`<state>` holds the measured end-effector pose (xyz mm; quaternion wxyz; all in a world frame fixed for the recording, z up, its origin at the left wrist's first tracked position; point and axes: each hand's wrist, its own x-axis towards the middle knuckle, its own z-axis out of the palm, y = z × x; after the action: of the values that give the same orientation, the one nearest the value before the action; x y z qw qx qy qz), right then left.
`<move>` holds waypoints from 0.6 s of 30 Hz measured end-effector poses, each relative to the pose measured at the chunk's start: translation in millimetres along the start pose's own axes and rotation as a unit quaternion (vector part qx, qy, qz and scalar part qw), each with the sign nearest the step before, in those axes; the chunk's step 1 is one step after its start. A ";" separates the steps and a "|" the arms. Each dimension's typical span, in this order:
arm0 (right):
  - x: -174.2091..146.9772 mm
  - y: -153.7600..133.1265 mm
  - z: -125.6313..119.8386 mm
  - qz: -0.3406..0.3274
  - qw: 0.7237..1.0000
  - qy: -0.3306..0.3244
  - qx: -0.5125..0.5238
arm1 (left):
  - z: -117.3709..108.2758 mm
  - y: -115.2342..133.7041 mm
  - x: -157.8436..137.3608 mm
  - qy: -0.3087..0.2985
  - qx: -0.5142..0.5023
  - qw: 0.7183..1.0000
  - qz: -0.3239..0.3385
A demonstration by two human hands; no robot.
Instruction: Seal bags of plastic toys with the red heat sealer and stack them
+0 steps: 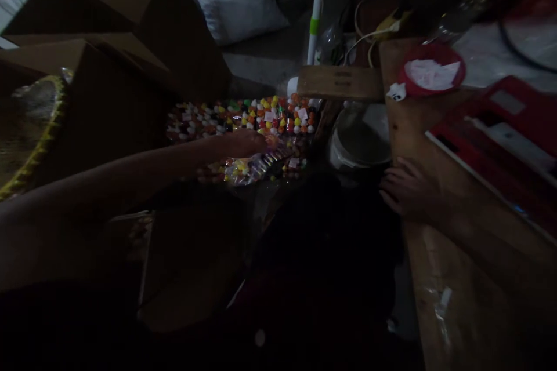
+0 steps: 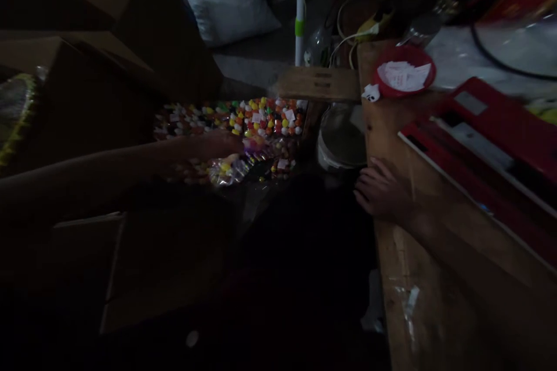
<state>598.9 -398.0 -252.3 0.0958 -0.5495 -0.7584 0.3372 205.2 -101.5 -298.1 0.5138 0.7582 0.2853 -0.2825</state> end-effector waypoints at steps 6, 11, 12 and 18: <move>109.5 -117.1 -31.1 0.067 0.990 0.046 0.115 | -63.5 54.4 -46.8 0.036 -0.014 0.987 0.154; 182.7 -188.6 -72.2 0.093 0.981 0.040 0.163 | -96.3 140.1 -92.6 0.176 0.065 0.978 0.088; 186.1 -191.6 -83.0 0.097 0.984 0.034 0.142 | -100.4 156.9 -102.7 0.198 0.093 0.974 0.061; 176.7 -169.2 -161.9 0.063 0.993 0.089 0.052 | -124.2 218.9 -141.6 0.269 0.157 0.949 0.053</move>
<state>485.6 -202.1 -65.7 0.1699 -0.6184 -0.6919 0.3317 284.2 -72.6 -21.8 0.3070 0.8911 0.3242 -0.0819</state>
